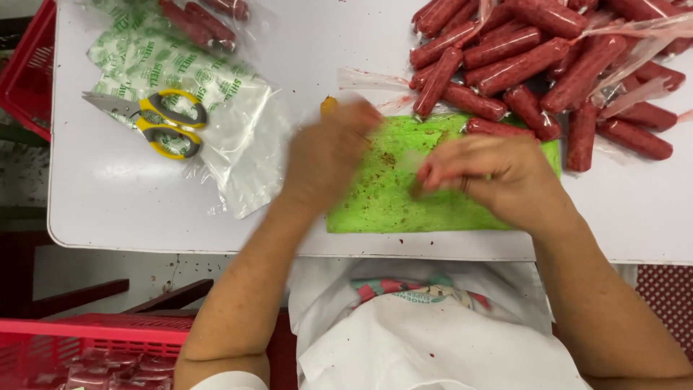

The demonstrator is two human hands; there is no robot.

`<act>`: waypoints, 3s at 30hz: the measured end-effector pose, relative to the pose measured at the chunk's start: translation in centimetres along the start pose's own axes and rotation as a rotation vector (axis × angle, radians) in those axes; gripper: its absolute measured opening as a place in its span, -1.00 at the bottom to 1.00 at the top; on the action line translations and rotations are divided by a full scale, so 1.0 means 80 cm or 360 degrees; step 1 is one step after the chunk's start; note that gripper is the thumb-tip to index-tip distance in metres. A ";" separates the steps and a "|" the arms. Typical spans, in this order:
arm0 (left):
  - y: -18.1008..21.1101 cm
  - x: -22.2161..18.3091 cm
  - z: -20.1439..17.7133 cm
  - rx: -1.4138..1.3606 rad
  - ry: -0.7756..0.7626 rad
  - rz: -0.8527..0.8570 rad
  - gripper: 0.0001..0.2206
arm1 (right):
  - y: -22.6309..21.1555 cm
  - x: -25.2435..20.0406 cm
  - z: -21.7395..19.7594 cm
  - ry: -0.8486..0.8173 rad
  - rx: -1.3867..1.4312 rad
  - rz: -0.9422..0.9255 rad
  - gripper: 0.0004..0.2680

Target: Manually tying knots in the plastic casings of sausages to separate and seal them into individual links.

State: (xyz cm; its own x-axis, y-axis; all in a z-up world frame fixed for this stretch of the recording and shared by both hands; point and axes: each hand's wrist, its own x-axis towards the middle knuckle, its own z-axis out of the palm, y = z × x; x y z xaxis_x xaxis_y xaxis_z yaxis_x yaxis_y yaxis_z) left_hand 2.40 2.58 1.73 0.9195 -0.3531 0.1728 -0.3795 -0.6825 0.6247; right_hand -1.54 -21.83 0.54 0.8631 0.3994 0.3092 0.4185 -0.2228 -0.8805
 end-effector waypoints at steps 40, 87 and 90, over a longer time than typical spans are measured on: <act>0.081 -0.006 0.050 0.0698 -0.0199 0.0060 -0.85 | 0.070 -0.003 0.014 0.0732 -0.0264 -0.0026 -0.90; 0.003 -0.032 0.045 0.0137 0.0205 0.0309 -0.24 | 0.047 -0.008 -0.029 -0.0203 0.0134 -0.0042 -0.90; 0.014 -0.013 0.075 -0.0303 0.0050 0.0715 -0.43 | 0.097 -0.008 -0.035 -0.0474 0.0062 -0.0194 -0.86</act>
State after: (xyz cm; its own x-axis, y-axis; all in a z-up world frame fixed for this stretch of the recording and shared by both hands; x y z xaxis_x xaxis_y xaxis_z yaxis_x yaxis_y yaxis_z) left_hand 0.41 -1.61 -2.32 0.6730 -0.5642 0.4782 -0.7165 -0.3371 0.6107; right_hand 1.95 -26.29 -5.48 0.6842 0.6649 0.2997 0.4976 -0.1252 -0.8583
